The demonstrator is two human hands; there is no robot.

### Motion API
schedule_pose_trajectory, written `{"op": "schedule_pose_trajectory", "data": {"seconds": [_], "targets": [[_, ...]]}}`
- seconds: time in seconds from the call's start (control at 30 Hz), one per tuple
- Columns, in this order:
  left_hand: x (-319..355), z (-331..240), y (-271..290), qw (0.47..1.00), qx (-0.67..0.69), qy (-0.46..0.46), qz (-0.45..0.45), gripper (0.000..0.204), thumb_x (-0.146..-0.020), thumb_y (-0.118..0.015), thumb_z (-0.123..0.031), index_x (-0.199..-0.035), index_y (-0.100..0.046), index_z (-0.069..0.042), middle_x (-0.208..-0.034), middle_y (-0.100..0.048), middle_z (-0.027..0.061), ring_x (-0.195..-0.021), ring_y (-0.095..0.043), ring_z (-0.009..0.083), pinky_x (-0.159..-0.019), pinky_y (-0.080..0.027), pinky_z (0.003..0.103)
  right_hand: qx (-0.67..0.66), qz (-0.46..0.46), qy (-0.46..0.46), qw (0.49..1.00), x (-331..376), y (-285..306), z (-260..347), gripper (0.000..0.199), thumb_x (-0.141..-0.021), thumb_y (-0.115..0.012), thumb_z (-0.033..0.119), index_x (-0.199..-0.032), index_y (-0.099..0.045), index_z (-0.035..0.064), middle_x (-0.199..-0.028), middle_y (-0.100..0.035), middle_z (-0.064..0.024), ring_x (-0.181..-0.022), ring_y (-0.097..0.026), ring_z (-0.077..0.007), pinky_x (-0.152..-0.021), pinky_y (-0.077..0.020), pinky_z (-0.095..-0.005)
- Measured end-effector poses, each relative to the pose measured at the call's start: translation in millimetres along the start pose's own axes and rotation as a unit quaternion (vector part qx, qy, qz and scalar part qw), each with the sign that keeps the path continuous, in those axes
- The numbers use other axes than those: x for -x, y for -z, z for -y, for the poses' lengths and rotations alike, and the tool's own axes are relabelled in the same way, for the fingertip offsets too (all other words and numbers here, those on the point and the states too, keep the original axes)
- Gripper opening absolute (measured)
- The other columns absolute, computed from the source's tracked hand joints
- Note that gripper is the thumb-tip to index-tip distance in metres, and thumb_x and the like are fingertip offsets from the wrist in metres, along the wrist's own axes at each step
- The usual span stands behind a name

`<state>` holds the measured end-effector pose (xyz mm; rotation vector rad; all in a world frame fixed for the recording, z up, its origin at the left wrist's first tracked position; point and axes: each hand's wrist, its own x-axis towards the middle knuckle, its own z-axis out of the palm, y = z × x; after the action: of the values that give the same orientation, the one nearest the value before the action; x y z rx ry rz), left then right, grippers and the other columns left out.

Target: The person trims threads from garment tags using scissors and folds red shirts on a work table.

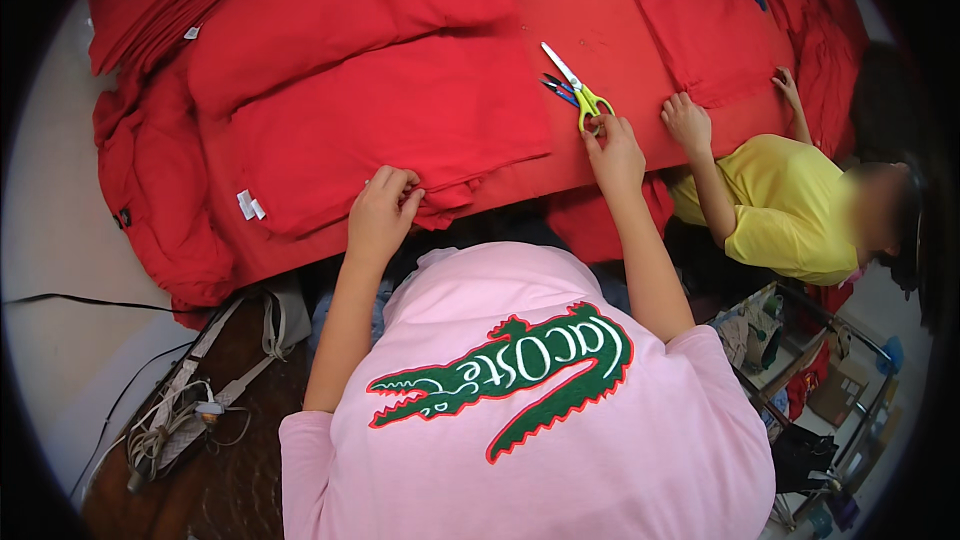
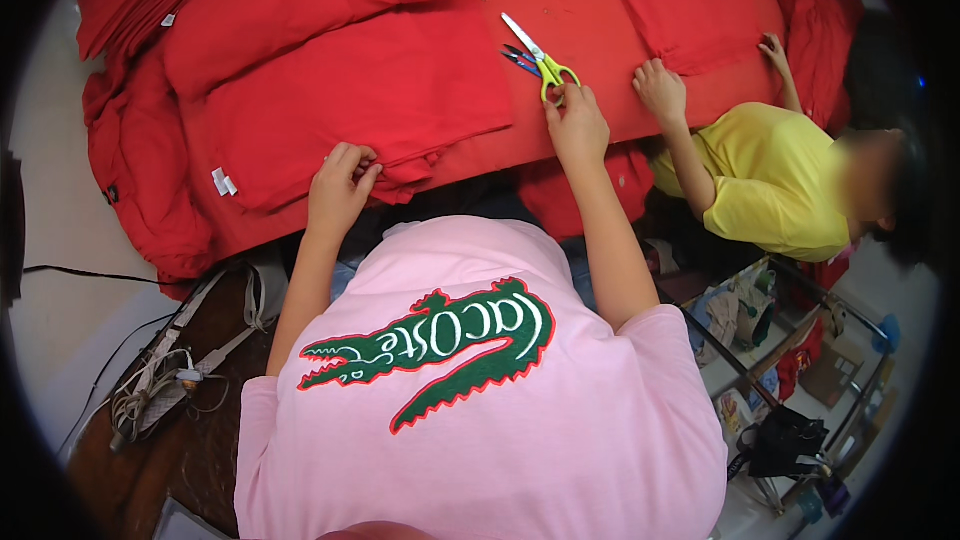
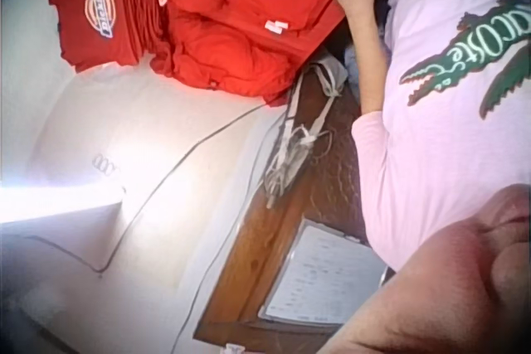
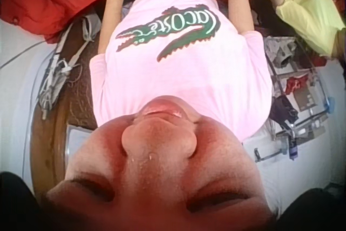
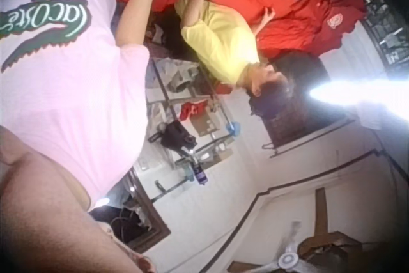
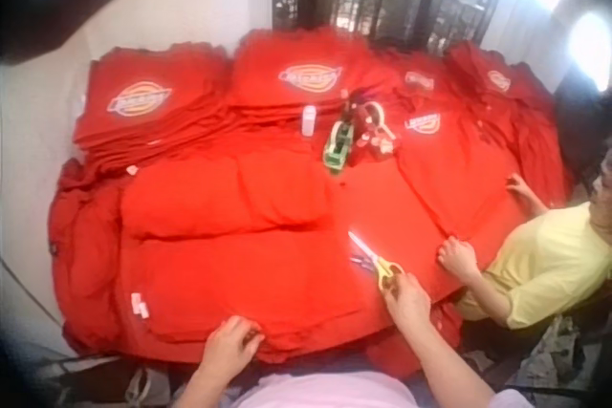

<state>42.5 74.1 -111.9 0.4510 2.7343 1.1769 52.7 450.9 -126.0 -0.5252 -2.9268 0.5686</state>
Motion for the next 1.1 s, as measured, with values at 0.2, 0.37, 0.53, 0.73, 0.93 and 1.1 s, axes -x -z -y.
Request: {"op": "schedule_pose_trajectory", "data": {"seconds": [0.2, 0.37, 0.53, 0.73, 0.93, 1.1], "targets": [[-7, -5, 7, 0.995, 0.019, 0.076, 0.068, 0.012, -0.09, -0.074, -0.012, -0.095, -0.068, -0.003, -0.073, -0.064, 0.0069, -0.065, -0.063, 0.0146, -0.062, -0.05, 0.032, 0.027, -0.023, 0.005, 0.999, -16, 2, -10, 0.021, -0.09, -0.075, 0.026, -0.104, -0.067, 0.0118, -0.104, -0.064, -0.0089, -0.09, -0.069, -0.0323, -0.074, -0.0554, -0.0467], [-18, -7, 32, 0.938, 0.26, 0.194, 0.125, 0.004, -0.092, -0.07, -0.005, -0.092, -0.066, -0.002, -0.068, -0.065, 0.0039, -0.063, -0.064, 0.0093, -0.061, -0.052, 0.027, 0.025, -0.049, 0.045, 0.997, -27, 0, -16, 0.024, -0.091, -0.073, 0.028, -0.108, -0.068, 0.0123, -0.109, -0.063, -0.0101, -0.093, -0.069, -0.033, -0.076, -0.0562, -0.0466], [-52, 21, 79, 0.892, 0.415, 0.15, -0.096, 0.01, -0.102, -0.055, -0.011, -0.104, -0.061, -0.004, -0.098, -0.074, 0.019, -0.095, -0.074, 0.0276, -0.09, -0.058, 0.038, 0.033, -0.026, 0.029, 0.999, -51, -6, -24, 0.031, -0.091, -0.072, 0.032, -0.114, -0.071, 0.0123, -0.108, -0.067, -0.0103, -0.094, -0.07, -0.0331, -0.078, -0.0569, -0.0466], [-77, 50, 21, 0.707, 0.639, 0.216, -0.212, 0.011, -0.098, -0.059, -0.01, -0.108, -0.061, -0.006, -0.133, -0.062, 0.0242, -0.129, -0.059, 0.0377, -0.111, -0.049, 0.049, 0.066, 0.023, 0.011, 0.997, -59, -1, -18, 0.029, -0.09, -0.073, 0.032, -0.108, -0.075, 0.0107, -0.101, -0.07, -0.0103, -0.091, -0.071, -0.0339, -0.078, -0.0566, -0.0468], [-64, 4, -67, 0.729, 0.598, 0.212, -0.257, 0.022, -0.093, -0.063, 0.004, -0.114, -0.062, -0.001, -0.115, -0.065, 0.0091, -0.107, -0.064, 0.0167, -0.1, -0.052, 0.033, -0.064, 0.046, -0.054, 0.995, -48, 8, -24, 0.024, -0.092, -0.07, 0.025, -0.106, -0.075, 0.0063, -0.102, -0.075, -0.012, -0.081, -0.072, -0.0255, -0.068, -0.0549, -0.0383], [-78, -18, -68, 0.864, 0.415, 0.138, -0.248, 0.037, -0.092, -0.069, 0.006, -0.127, -0.061, 0.003, -0.125, -0.057, 0.0067, -0.102, -0.059, 0.0127, -0.087, -0.051, 0.026, -0.599, 0.156, -0.198, 0.76, -28, 22, 4, 0.026, -0.096, -0.068, 0.015, -0.115, -0.072, -0.0013, -0.097, -0.076, -0.0064, -0.074, -0.063, -0.006, -0.06, -0.0434, -0.0209]]}}
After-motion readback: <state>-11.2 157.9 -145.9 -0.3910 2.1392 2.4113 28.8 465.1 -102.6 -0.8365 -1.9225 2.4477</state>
